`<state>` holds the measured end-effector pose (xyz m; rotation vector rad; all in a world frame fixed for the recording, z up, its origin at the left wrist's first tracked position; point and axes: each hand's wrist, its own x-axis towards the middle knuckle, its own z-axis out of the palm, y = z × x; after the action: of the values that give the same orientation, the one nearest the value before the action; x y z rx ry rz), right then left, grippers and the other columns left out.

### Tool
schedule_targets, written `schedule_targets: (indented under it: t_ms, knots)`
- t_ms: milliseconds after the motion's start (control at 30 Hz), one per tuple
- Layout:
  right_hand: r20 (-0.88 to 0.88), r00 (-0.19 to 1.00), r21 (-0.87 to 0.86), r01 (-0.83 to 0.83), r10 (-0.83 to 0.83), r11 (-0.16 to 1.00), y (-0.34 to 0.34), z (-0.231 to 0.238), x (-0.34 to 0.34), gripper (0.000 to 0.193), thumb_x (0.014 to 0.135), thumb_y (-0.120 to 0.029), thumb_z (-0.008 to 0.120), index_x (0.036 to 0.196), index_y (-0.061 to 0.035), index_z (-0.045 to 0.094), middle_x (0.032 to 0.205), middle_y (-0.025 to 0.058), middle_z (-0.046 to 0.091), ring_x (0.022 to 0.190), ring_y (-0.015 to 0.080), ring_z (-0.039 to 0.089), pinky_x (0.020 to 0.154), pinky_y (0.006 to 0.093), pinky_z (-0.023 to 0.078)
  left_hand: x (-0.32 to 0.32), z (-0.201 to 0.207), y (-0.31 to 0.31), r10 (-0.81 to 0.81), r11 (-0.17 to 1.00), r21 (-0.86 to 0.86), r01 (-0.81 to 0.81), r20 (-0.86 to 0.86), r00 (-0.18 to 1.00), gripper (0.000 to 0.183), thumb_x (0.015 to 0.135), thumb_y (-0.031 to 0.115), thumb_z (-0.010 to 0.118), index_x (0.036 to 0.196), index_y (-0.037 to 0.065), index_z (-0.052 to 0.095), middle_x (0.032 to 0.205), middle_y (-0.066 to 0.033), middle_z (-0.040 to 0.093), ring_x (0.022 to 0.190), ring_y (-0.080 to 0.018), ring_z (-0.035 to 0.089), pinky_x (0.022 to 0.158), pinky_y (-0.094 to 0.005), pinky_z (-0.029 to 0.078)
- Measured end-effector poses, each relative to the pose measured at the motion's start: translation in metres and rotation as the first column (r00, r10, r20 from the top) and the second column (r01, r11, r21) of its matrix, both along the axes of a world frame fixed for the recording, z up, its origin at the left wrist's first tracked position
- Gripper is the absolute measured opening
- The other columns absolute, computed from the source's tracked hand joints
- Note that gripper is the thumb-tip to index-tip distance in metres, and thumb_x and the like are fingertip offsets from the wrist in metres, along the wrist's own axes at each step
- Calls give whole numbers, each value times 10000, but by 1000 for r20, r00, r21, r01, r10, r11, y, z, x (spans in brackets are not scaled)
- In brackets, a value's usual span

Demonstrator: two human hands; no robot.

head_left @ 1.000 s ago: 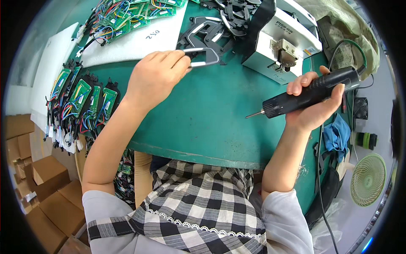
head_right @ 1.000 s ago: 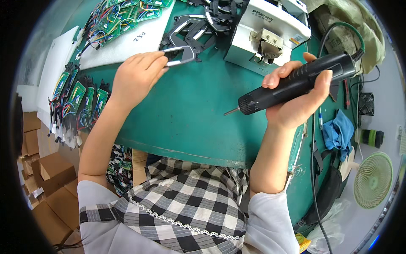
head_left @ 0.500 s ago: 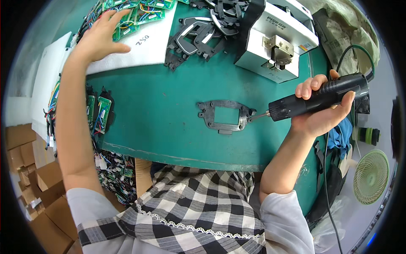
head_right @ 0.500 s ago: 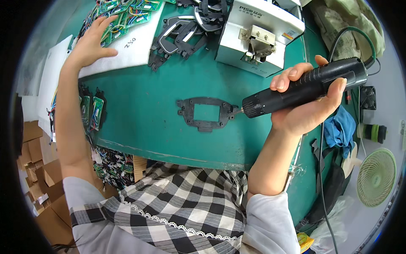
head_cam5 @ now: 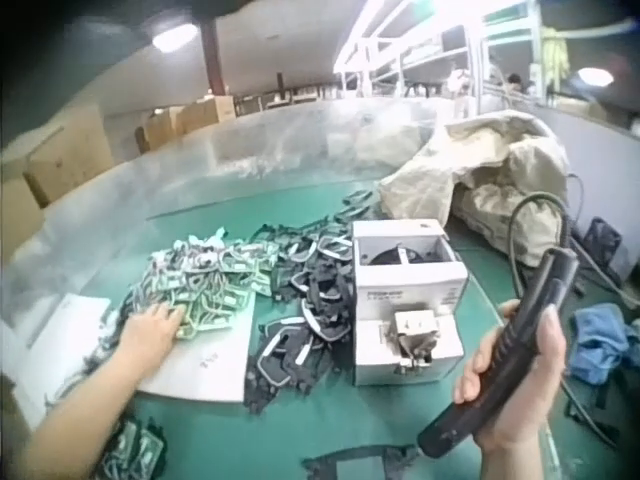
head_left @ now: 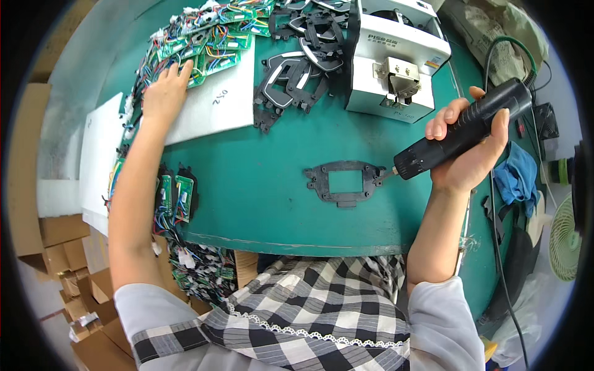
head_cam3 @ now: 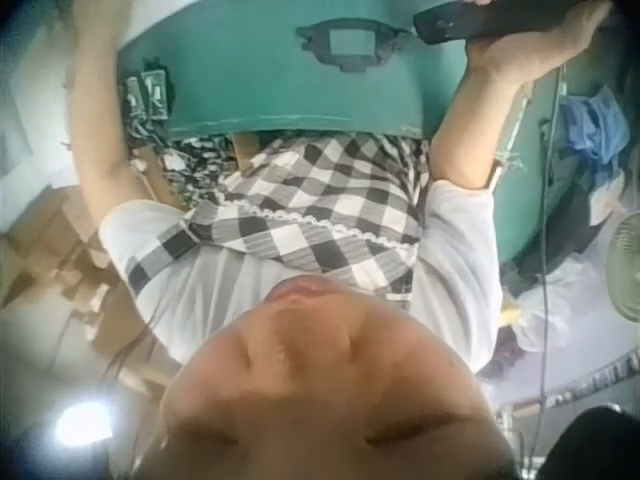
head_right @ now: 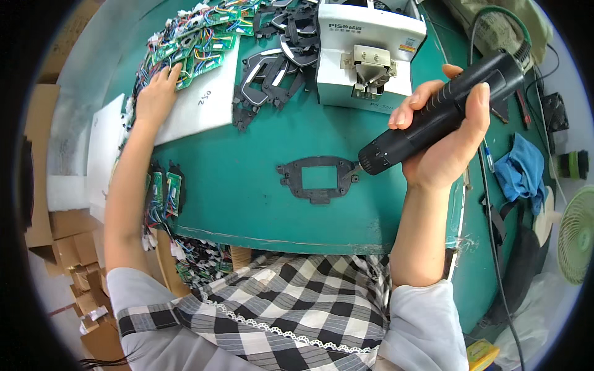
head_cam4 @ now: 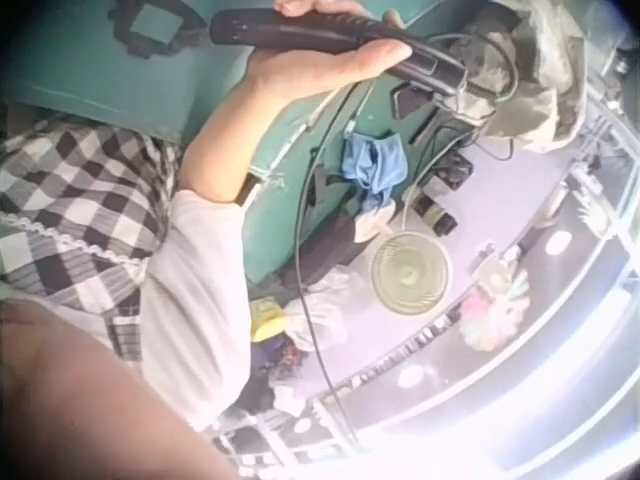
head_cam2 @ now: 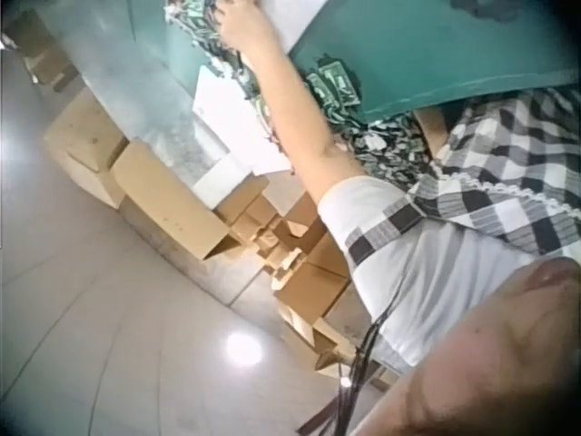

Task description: The person assembles electronic circuit boards into plastic housings using an electric screwdriver.

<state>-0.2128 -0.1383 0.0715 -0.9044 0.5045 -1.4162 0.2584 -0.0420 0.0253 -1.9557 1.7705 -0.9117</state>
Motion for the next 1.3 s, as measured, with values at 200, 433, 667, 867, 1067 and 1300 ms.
schedule_targets:
  t_ms: [200,433,667,867,1067,1300]
  knots:
    - [-6,1000,-12,-4,4,1000,0,-2,1,520,1001,-508,445,1171,-18,483,696,107,562,514,197,566,508,350,495,-59,35,-3,81,995,-47,-87,-126,989,364,883,160,586,1246,157,582,932,-56,685,673,-288,690,569,-408,555]
    - [-47,999,22,9,-8,1000,2,-1,6,516,992,-503,463,1159,-15,475,687,106,559,509,194,565,508,350,496,-146,26,19,-20,996,83,28,-96,995,312,880,287,652,1157,146,624,864,-52,650,775,-245,699,594,-370,557]
    - [-60,998,44,34,-31,998,6,6,2,528,985,-505,462,1172,-11,454,682,104,556,489,191,554,498,346,496,-124,100,-67,181,963,268,-33,-548,817,500,895,530,625,1180,121,670,1026,-125,713,978,-320,683,816,-459,532]
    - [-31,1000,49,-3,5,999,8,12,10,512,1025,-475,374,1199,-5,476,697,117,518,506,189,525,491,334,469,-13,44,-143,-357,912,-257,318,-118,927,407,902,303,651,1270,136,607,1248,-91,644,1088,-311,636,951,-425,498]
    - [-36,999,76,-13,16,997,9,14,10,520,1018,-485,388,1196,-3,468,696,114,513,507,193,527,490,341,467,-26,64,-128,-104,994,-63,90,-297,949,306,914,205,572,1197,98,618,1091,-102,646,929,-350,661,855,-455,519]
    - [-29,1000,25,-4,5,1000,8,8,2,530,1009,-508,395,1207,-26,487,718,112,527,529,194,522,512,341,457,-177,78,-5,-485,849,-313,425,-141,863,219,839,146,644,1052,105,672,881,-23,635,681,-184,590,629,-337,450]
